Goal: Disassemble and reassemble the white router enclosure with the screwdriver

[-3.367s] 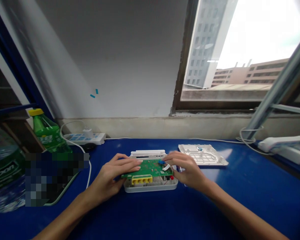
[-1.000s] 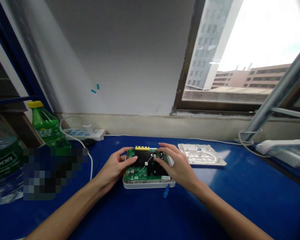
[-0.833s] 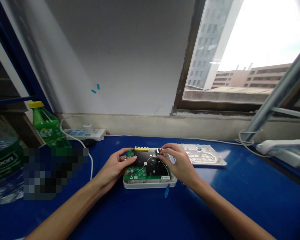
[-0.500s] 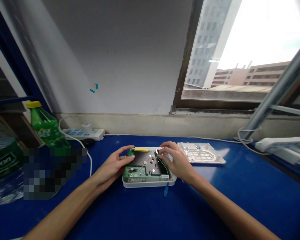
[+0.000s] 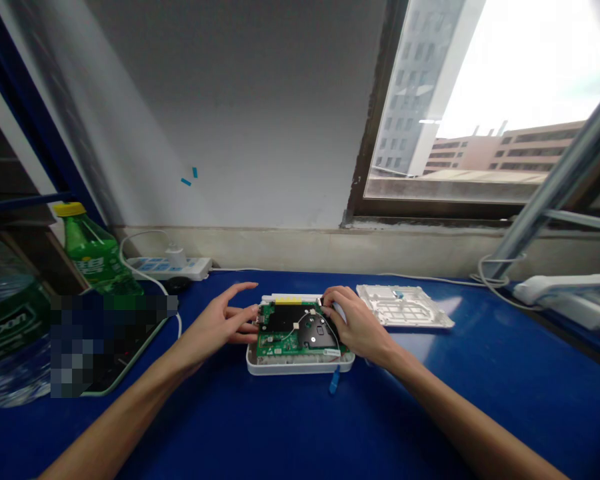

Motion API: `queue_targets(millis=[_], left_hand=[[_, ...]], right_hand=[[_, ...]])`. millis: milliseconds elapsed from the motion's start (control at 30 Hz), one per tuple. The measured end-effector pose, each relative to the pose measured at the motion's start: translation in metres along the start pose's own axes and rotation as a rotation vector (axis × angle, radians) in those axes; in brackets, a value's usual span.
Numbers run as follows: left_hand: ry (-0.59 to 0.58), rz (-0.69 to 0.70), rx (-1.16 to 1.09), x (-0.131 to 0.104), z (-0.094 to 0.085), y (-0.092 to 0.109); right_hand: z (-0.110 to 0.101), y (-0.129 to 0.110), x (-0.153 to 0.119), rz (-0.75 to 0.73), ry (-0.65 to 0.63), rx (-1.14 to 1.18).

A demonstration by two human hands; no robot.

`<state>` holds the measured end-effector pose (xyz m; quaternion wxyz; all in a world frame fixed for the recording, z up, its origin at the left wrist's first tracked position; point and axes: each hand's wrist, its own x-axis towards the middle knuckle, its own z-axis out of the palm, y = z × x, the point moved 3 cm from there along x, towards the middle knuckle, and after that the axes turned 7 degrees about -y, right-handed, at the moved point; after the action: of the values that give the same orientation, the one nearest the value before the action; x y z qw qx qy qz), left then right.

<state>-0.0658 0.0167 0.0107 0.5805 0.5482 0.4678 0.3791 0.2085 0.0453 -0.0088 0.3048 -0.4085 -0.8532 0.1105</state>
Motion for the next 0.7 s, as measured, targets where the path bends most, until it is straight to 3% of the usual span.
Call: queue_targets(millis=[200,267,400,700], left_hand=[[0.297,0.26,0.401,0.003,-0.022,0.002],[0.275,0.28,0.436,0.006,-0.024,-0.002],[0.1,0.209,0.452,0.01,-0.017,-0.013],[0.06,0.198,0.602,0.006,-0.012,-0.012]], right_hand=[[-0.002,-0.007,0.0,-0.001,-0.019,-0.054],[-0.002,-0.01,0.001,-0.002,-0.027,-0.081],[0.0,-0.014,0.003,0.004,-0.044,-0.13],[-0.001,-0.017,0.002,0.012,-0.07,-0.183]])
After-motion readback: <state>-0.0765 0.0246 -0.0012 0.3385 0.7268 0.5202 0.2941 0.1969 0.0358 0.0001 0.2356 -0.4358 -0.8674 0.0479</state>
